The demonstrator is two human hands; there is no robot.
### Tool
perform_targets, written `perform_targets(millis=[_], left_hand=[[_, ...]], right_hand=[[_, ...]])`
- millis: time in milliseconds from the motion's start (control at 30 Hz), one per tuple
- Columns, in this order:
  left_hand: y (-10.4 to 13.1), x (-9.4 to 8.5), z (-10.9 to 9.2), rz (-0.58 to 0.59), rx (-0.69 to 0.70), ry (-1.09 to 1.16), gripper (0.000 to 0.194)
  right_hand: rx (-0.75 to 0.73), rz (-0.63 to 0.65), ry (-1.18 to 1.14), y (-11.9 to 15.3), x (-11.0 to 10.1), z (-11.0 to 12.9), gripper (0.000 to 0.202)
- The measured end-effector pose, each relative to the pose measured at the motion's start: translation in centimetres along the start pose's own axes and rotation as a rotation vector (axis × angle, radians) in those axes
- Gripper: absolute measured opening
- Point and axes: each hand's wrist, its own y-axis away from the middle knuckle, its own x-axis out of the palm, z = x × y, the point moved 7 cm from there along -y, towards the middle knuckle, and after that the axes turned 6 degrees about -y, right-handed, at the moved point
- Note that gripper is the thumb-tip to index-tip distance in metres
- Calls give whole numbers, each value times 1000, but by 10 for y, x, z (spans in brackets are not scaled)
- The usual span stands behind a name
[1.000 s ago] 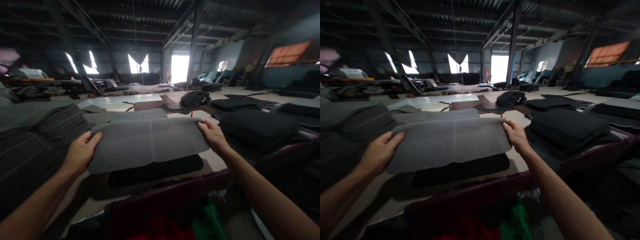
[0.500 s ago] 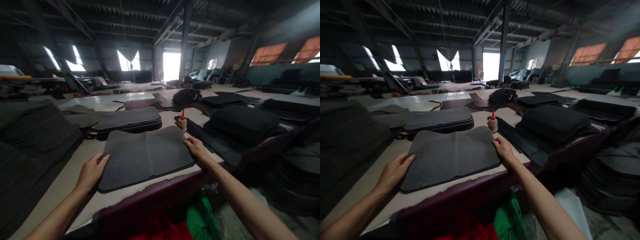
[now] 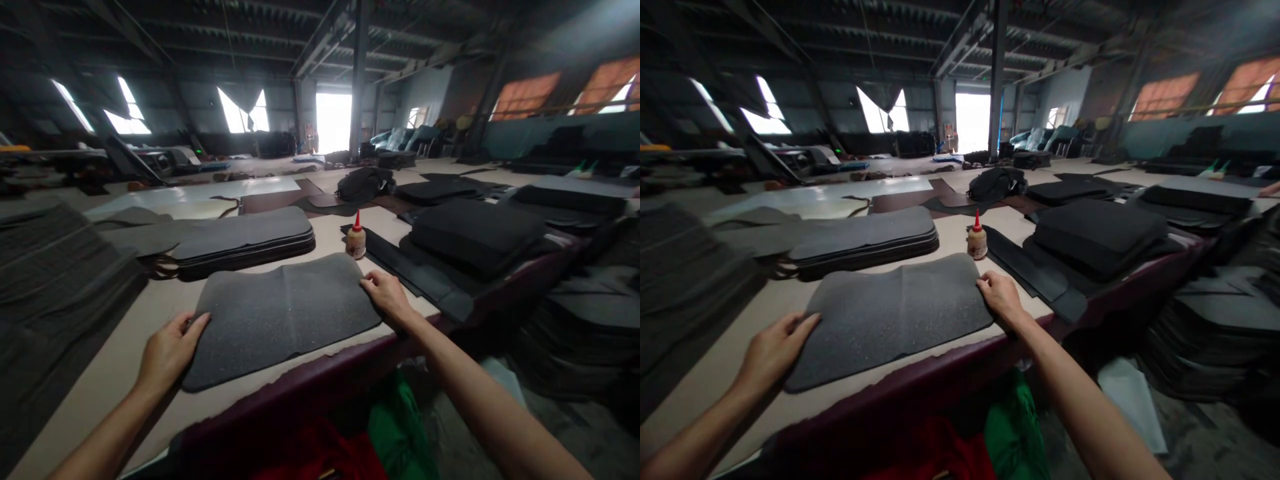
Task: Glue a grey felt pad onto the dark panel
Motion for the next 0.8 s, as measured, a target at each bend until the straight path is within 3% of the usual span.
perform_targets(millis=[367,700,800], left_hand=[[1,6,6,-21,12,-23,48],[6,-1,-2,-17,59,241,45],[5,-3,-1,-13,93,314,44]], right_hand=[[-27,3,236,9,1,9,18],[-27,55,260,18,1,16,27],[26,114,242,15,4,2,33]])
